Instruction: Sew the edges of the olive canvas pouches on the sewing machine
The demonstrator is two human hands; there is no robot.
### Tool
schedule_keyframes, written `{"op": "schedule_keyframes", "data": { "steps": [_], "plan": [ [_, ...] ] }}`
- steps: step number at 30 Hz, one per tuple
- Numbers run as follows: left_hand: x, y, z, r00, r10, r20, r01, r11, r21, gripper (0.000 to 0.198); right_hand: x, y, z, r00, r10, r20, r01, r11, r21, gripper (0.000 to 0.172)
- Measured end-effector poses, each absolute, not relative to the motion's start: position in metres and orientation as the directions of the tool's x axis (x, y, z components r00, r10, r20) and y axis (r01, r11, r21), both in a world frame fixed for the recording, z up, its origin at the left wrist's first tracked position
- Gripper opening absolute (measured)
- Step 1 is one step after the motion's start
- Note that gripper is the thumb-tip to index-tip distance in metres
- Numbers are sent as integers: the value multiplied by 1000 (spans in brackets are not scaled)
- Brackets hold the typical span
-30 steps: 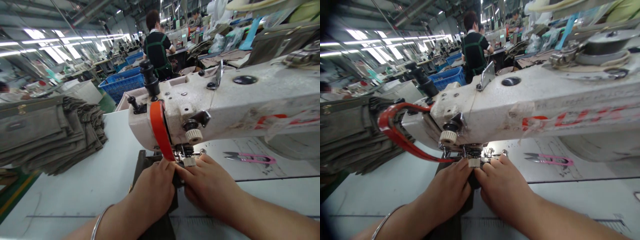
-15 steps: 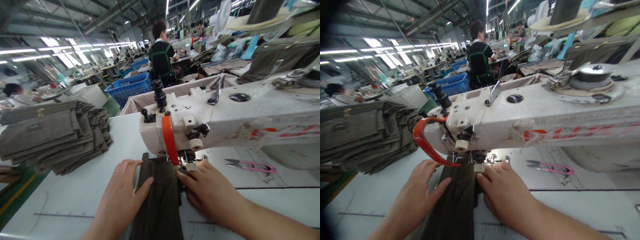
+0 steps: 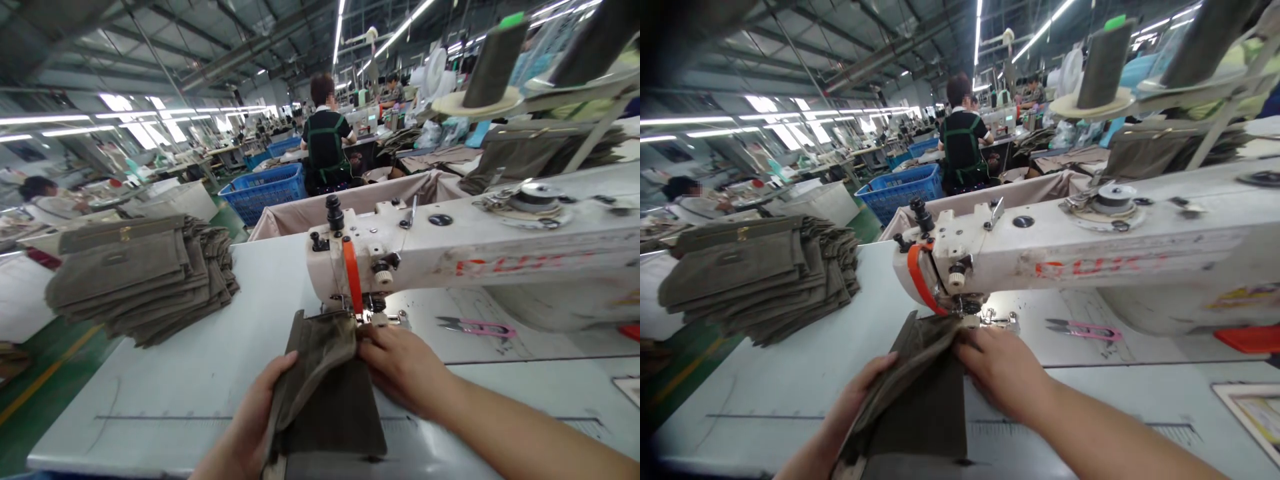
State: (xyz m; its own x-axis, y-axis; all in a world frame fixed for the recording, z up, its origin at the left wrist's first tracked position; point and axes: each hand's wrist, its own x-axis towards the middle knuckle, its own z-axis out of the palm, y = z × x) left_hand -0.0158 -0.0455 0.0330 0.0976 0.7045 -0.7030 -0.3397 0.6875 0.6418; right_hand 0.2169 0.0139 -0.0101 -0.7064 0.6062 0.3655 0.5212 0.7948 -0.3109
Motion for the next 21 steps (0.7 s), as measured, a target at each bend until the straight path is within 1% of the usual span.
{"op": "schedule_keyframes", "data": {
  "steps": [1,2,3,4,5,6,7,8,9,10,11,12,13,15,17,18,19,21],
  "plan": [
    [-18,-52,34,142,675,-724,-283,728,624,46,217,14,-10,-719,591,366,509,806,-302,23],
    [-23,-59,36,162,663,-731,-178,748,639,55,217,13,-9,-734,573,365,494,819,-294,18],
    [-29,-64,39,147,678,-720,-26,730,683,60,217,10,-8,-751,553,361,477,832,-284,14],
    [-35,-69,43,79,739,-669,155,654,741,60,218,7,-6,-768,533,355,460,845,-273,12],
    [-42,-73,47,-23,836,-548,359,519,776,56,219,1,-4,-786,514,344,446,856,-262,12],
    [-47,-76,52,-107,933,-342,565,340,752,50,220,-6,-2,-800,500,332,433,864,-256,13],
    [-49,-79,55,-113,988,-109,742,157,652,45,221,-14,-1,-810,491,322,423,868,-258,14],
    [-48,-82,58,-31,996,81,861,-14,508,43,222,-23,0,-814,486,318,415,870,-267,14],
    [-43,-84,59,112,976,189,915,-176,363,47,222,-32,0,-810,491,321,415,866,-278,13],
    [-35,-86,58,284,933,220,909,-335,249,54,221,-41,-2,-799,497,338,415,863,-287,13],
    [-25,-87,55,453,871,189,857,-484,174,63,221,-49,-4,-780,504,371,416,861,-294,14],
    [-14,-87,51,581,803,134,794,-595,125,70,220,-57,-9,-748,516,417,426,855,-296,16],
    [-3,-86,45,656,749,97,744,-663,88,73,219,-63,-14,-714,527,460,436,850,-298,17],
    [12,-83,33,730,682,50,680,-732,44,69,218,-72,-24,-651,543,530,444,839,-314,18],
    [14,-80,26,761,647,33,645,-762,52,60,218,-78,-32,-608,556,567,442,830,-339,19],
    [11,-79,24,764,643,46,639,-765,81,58,218,-80,-34,-599,556,576,436,830,-349,19],
    [6,-79,25,752,654,81,643,-755,127,57,219,-81,-34,-593,554,584,427,831,-356,19],
    [-5,-80,30,656,736,171,691,-676,256,58,221,-81,-30,-594,557,580,414,830,-373,20]
  ]
}}
